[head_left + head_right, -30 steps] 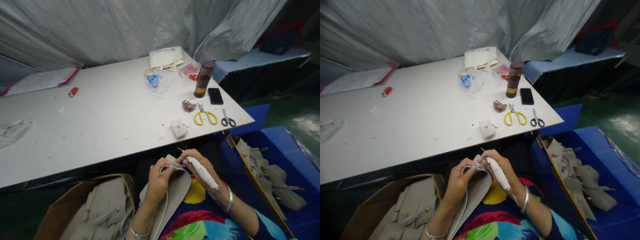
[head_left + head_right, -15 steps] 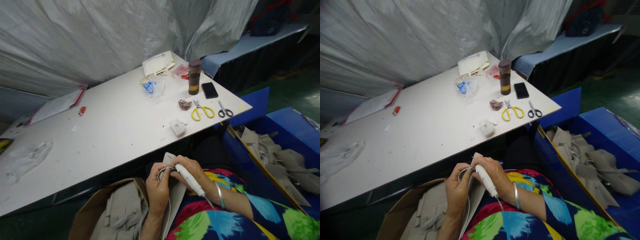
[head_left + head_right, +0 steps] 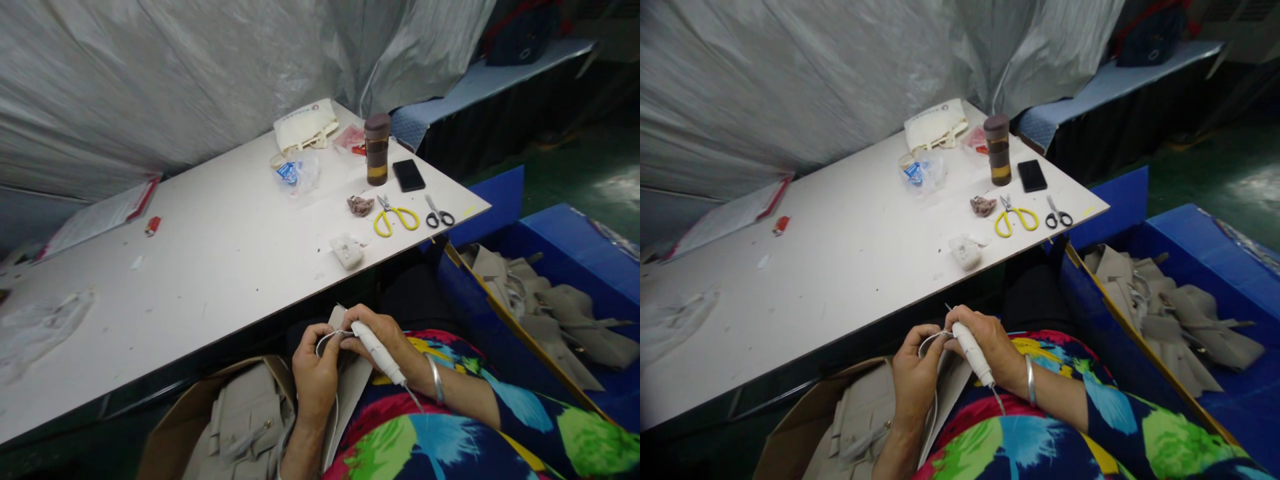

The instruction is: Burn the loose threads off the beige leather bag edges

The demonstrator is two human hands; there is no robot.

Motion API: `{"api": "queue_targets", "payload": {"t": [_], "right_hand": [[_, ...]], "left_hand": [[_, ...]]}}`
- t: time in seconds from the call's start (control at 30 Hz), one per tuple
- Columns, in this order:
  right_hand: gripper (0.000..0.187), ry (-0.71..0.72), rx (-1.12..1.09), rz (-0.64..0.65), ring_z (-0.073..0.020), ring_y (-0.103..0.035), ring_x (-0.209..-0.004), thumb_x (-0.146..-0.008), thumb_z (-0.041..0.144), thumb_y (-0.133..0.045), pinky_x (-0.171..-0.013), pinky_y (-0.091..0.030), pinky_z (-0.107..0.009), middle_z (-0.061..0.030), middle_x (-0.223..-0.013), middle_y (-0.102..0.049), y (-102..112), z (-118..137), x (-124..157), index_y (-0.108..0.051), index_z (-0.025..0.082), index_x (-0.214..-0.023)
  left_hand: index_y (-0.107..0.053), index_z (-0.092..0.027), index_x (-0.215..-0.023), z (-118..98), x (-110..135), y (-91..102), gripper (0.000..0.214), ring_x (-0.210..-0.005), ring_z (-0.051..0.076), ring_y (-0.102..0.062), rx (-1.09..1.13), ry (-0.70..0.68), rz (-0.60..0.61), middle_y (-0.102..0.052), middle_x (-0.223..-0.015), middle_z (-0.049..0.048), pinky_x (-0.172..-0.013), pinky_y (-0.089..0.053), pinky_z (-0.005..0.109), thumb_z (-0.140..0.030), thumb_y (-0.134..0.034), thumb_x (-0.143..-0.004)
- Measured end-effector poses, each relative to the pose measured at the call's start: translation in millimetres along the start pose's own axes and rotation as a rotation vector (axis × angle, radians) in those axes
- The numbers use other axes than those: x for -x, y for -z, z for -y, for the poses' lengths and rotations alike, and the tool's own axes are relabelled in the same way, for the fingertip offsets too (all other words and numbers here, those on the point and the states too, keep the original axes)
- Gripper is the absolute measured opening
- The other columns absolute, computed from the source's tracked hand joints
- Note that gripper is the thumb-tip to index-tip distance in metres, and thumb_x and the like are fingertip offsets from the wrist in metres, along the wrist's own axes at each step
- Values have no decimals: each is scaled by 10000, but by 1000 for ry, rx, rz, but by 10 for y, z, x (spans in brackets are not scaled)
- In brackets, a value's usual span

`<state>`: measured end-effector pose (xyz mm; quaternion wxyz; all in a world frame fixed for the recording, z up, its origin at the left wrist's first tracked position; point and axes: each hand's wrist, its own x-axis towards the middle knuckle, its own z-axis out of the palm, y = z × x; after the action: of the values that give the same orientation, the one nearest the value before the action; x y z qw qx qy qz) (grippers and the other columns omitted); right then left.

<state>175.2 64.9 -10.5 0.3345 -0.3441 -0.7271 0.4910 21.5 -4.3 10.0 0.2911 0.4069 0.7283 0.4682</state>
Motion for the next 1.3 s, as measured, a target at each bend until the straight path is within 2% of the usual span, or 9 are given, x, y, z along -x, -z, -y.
{"api": "queue_targets", "payload": {"t": [0.23, 0.5, 0.7, 0.93, 1.3], "right_hand": [[131, -5, 9, 15, -126, -606, -695, -951, 271, -720, -616, -415, -206, 36, -835, -664, 39, 30, -5, -620, 251, -1034], [129, 19, 39, -38, -139, -636, -761, -942, 213, -688, -702, -462, -226, 23, -887, -686, 47, 9, -23, -616, 253, -1042], [160, -31, 23, -65, -124, -613, -693, -925, 206, -679, -646, -454, -212, 36, -835, -664, 31, 15, -32, -605, 254, -1058], [156, -33, 22, -85, -127, -622, -690, -896, 192, -661, -651, -466, -216, 33, -827, -672, 1, -5, -47, -612, 255, -1029], [176, -41, 80, -94, -133, -565, -635, -843, 151, -638, -583, -424, -213, 39, -743, -624, -29, -2, -43, -623, 258, -982]], "left_hand": [[-709, -201, -861, 12, -13, 17, 120, -808, 192, -662, 2, 43, 68, -726, -838, 5, -754, -514, 278, -318, -735, -869], [-720, -205, -903, 7, -39, 37, 104, -843, 194, -666, 14, 59, 151, -736, -874, 6, -783, -510, 277, -309, -712, -892], [-731, -203, -935, 42, -50, 0, 112, -907, 213, -684, -34, 72, 126, -756, -931, 25, -840, -513, 301, -300, -711, -883], [-733, -203, -889, 17, -48, -60, 85, -818, 204, -688, -74, 73, 56, -752, -862, 16, -787, -514, 301, -263, -687, -850], [-723, -208, -864, -33, -53, -80, 88, -851, 219, -690, -60, 99, 92, -759, -870, 15, -822, -506, 319, -264, -661, -837]]}}
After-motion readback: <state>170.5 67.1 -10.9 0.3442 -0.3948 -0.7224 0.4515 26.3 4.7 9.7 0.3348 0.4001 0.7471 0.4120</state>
